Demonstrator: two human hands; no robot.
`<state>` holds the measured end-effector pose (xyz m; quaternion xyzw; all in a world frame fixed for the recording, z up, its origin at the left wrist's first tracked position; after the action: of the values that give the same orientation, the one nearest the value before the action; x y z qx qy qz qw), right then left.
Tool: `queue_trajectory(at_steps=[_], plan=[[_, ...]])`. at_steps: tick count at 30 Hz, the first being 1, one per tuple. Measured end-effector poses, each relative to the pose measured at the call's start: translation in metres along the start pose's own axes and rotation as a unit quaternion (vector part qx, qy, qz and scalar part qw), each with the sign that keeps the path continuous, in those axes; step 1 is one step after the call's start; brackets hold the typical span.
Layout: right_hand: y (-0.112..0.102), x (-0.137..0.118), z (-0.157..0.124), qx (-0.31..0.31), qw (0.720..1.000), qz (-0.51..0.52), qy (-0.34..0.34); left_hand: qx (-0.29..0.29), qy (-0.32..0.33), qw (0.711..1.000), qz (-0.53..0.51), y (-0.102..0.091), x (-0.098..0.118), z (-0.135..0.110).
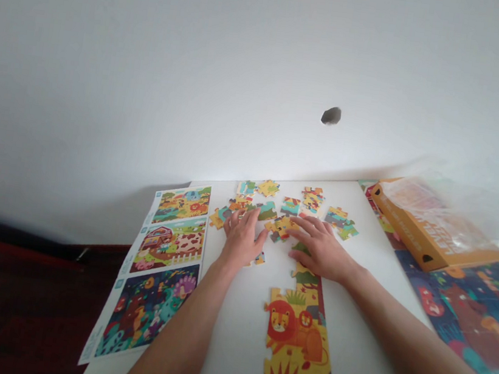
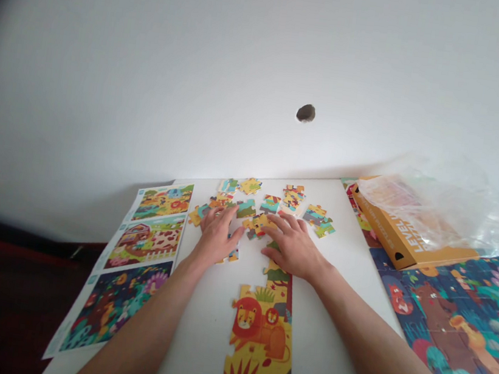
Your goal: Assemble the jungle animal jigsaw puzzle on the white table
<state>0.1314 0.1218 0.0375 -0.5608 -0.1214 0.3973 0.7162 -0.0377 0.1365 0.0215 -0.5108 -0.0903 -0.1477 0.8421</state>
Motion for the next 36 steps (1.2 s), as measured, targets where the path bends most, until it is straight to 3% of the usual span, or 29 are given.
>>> queue_trajectory(at_steps=[3, 6, 16, 22, 29, 36], plan=[[0.006, -0.013, -0.001, -0.035, 0.999, 0.012, -0.038, -0.009, -0.007, 1.0, -0.01, 0.001, -0.001, -0.001], [0.013, -0.011, -0.002, -0.057, 0.998, 0.011, -0.022, -0.005, -0.003, 1.0, -0.012, -0.002, 0.001, 0.001], [0.004, 0.028, -0.004, 0.013, 0.991, -0.08, 0.106, -0.019, 0.017, 1.0, 0.004, 0.0, 0.008, 0.002], [0.008, 0.021, -0.004, -0.006, 0.995, -0.068, 0.072, -0.034, 0.043, 0.999, -0.002, -0.001, 0.017, 0.0], [0.0, 0.046, -0.009, 0.032, 0.984, -0.112, 0.134, -0.052, 0.053, 0.997, -0.017, -0.005, 0.026, 0.0], [0.004, 0.036, -0.006, 0.028, 0.992, -0.081, 0.091, -0.073, 0.076, 0.994, -0.041, -0.006, 0.036, -0.004]])
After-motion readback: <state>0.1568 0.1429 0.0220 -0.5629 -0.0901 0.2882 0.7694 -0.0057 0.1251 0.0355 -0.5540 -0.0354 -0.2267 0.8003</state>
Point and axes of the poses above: each hand's wrist, its own z-axis towards the middle knuckle, its own y-axis out of the palm, x = y × z, the point moved 10 cm from there along z, towards the middle knuckle, and after that the axes turned 10 degrees about x, right-handed, at the moved point
